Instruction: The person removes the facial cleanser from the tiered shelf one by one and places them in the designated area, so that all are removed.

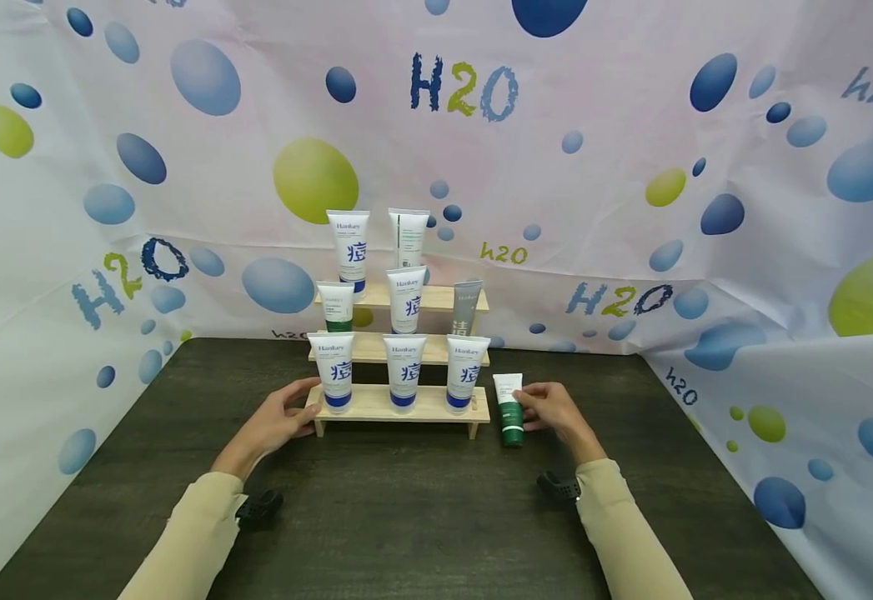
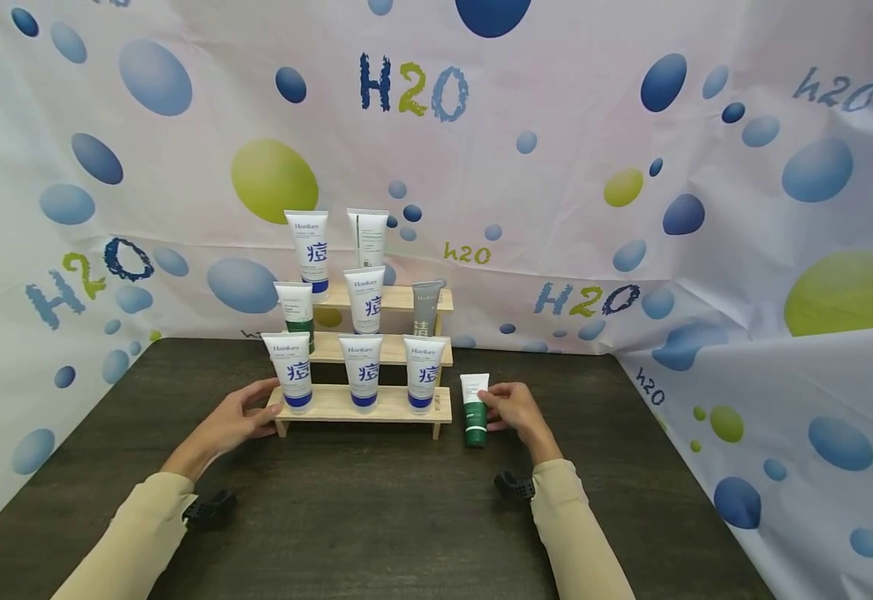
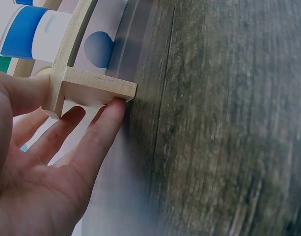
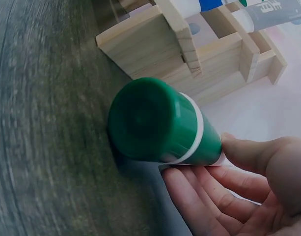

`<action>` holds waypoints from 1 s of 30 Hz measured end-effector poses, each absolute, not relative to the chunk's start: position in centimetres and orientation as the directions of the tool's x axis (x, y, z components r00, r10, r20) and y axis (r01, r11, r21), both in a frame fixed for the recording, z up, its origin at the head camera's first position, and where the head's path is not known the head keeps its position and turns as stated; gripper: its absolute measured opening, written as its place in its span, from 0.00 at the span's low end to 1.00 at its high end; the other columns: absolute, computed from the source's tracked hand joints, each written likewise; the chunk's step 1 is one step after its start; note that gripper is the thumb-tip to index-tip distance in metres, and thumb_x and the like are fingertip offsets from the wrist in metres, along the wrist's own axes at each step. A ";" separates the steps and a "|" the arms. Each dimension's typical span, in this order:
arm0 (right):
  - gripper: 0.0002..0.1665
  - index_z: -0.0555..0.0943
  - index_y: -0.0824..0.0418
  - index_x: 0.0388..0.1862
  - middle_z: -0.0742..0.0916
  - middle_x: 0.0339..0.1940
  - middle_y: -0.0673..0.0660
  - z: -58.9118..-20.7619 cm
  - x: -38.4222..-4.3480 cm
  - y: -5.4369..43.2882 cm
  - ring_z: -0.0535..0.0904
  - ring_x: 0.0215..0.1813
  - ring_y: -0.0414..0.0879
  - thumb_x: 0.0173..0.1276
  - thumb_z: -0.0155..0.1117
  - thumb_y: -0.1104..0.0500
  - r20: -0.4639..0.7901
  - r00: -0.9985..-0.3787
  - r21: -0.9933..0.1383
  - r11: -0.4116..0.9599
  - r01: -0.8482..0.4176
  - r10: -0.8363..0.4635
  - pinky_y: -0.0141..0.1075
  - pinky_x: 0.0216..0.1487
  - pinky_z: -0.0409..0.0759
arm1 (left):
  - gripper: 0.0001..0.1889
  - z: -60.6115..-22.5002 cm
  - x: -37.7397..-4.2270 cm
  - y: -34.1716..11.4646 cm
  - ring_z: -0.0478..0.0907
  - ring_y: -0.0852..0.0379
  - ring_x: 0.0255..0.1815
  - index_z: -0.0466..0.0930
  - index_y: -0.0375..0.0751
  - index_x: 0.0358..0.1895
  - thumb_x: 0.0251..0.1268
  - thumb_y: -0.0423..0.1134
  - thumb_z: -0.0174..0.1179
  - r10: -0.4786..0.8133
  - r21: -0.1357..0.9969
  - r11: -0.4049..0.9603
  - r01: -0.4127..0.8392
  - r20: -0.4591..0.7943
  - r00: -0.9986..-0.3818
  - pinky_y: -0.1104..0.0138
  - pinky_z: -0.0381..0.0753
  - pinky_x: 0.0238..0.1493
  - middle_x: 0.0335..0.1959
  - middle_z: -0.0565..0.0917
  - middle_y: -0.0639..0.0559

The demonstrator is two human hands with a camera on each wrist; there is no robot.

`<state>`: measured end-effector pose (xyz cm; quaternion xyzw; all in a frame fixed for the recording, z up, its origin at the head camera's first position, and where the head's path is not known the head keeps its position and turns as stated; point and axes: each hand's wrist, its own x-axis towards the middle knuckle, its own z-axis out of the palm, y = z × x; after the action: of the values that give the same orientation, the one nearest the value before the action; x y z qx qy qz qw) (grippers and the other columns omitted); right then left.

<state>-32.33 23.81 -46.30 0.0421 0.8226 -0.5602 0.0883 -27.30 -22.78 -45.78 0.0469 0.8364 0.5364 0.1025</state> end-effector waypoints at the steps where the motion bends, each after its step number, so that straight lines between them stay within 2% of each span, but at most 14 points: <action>1: 0.24 0.79 0.75 0.61 0.85 0.41 0.59 -46.4 -32.3 23.8 0.83 0.36 0.44 0.78 0.64 0.56 -0.195 -0.980 -0.912 0.374 0.171 -0.029 0.39 0.38 0.93 | 0.33 -45.8 -27.3 -22.8 0.73 0.29 0.72 0.54 0.40 0.82 0.81 0.39 0.55 0.188 0.907 0.419 -0.031 -0.120 -0.975 0.50 0.87 0.62 0.82 0.54 0.27; 9: 0.23 0.81 0.75 0.59 0.86 0.38 0.58 -47.1 -32.5 23.8 0.83 0.34 0.43 0.77 0.65 0.56 -0.203 -0.979 -0.900 0.391 0.191 0.010 0.37 0.34 0.92 | 0.33 -46.0 -27.3 -22.8 0.73 0.29 0.71 0.54 0.39 0.82 0.81 0.38 0.55 0.195 0.909 0.415 -0.027 -0.118 -0.974 0.50 0.87 0.62 0.81 0.55 0.27; 30: 0.23 0.81 0.74 0.57 0.86 0.42 0.62 -47.1 -32.7 23.2 0.84 0.36 0.45 0.77 0.65 0.55 -0.195 -0.980 -0.875 0.443 0.195 0.047 0.36 0.33 0.92 | 0.33 -45.9 -27.3 -22.9 0.72 0.29 0.72 0.54 0.40 0.82 0.81 0.38 0.55 0.196 0.911 0.411 -0.025 -0.115 -0.974 0.50 0.87 0.62 0.82 0.53 0.27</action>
<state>-32.66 23.20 -47.11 0.0715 0.8463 -0.5230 0.0709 -27.31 -22.94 -45.89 0.0513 0.8336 0.5404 0.1022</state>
